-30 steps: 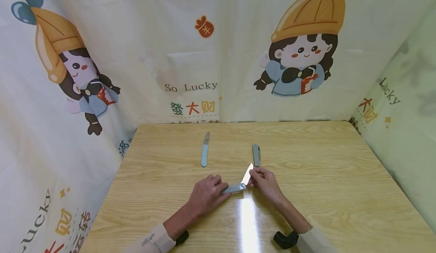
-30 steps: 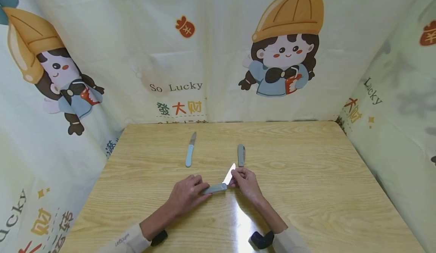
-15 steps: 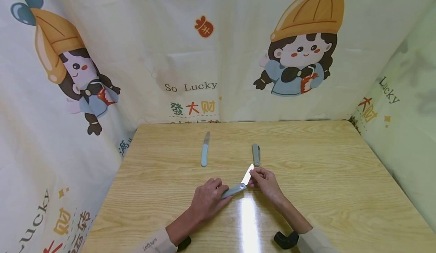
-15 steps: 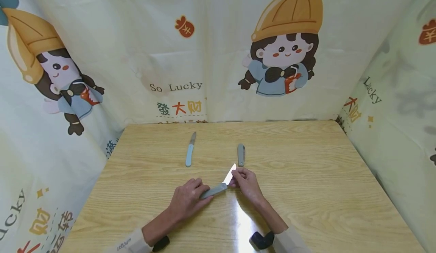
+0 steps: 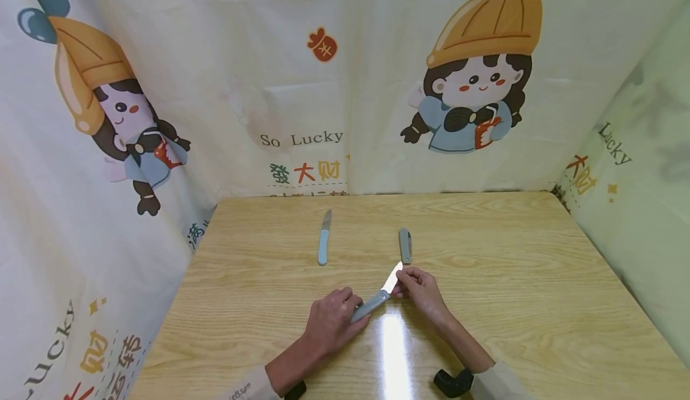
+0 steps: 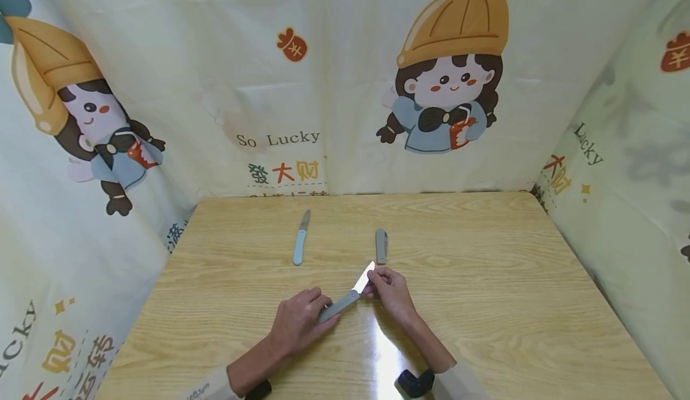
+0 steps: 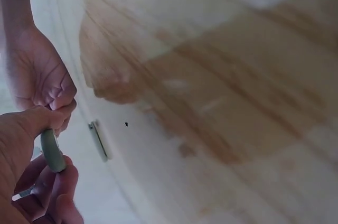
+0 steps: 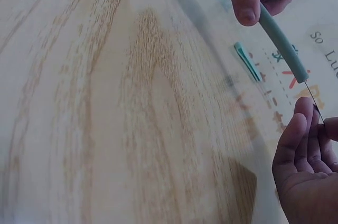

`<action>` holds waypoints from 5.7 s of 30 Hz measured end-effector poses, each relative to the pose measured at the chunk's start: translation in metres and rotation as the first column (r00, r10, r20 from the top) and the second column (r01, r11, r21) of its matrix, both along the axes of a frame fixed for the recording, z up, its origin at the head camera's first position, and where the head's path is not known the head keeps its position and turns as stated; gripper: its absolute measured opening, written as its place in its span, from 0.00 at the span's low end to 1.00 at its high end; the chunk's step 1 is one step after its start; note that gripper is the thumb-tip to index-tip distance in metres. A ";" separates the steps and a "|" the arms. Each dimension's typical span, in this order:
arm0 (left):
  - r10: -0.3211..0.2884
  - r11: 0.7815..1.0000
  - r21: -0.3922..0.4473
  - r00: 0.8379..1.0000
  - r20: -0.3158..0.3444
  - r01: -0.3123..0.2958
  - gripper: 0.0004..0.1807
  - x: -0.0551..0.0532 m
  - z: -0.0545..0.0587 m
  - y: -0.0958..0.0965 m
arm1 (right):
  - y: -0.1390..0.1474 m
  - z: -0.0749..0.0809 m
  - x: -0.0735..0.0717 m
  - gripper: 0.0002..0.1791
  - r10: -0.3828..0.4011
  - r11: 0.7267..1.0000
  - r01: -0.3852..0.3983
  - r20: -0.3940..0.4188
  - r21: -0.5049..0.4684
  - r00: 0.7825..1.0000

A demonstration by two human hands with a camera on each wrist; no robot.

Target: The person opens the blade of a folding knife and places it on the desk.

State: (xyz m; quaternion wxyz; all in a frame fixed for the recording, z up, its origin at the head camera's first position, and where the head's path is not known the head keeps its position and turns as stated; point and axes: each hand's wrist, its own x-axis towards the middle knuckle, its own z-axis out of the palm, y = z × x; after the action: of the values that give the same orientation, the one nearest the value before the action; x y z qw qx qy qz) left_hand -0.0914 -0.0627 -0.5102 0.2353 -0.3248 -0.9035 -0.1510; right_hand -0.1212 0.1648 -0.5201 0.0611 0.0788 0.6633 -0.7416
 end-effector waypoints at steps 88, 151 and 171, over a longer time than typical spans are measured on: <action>0.057 0.905 0.293 0.771 0.635 -0.309 0.18 -0.121 0.005 0.027 | 0.005 0.008 -0.008 0.17 0.084 0.995 -0.082 0.030 -0.047 0.996; 0.064 0.925 0.291 0.854 0.516 -0.246 0.06 -0.076 0.025 0.025 | 0.034 0.005 -0.029 0.17 0.263 0.722 0.130 -0.443 0.680 0.857; -0.008 0.965 0.235 0.889 0.458 -0.112 0.04 -0.055 0.018 0.035 | 0.063 0.004 -0.083 0.52 0.538 0.529 -0.175 -0.168 0.830 0.826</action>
State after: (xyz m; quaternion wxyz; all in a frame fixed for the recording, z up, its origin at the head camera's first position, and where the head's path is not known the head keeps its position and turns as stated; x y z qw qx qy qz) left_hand -0.1460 -0.0274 -0.4917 0.0610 -0.2230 -0.9148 -0.3314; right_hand -0.2043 0.2278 -0.5162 0.0355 -0.1991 0.9172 -0.3433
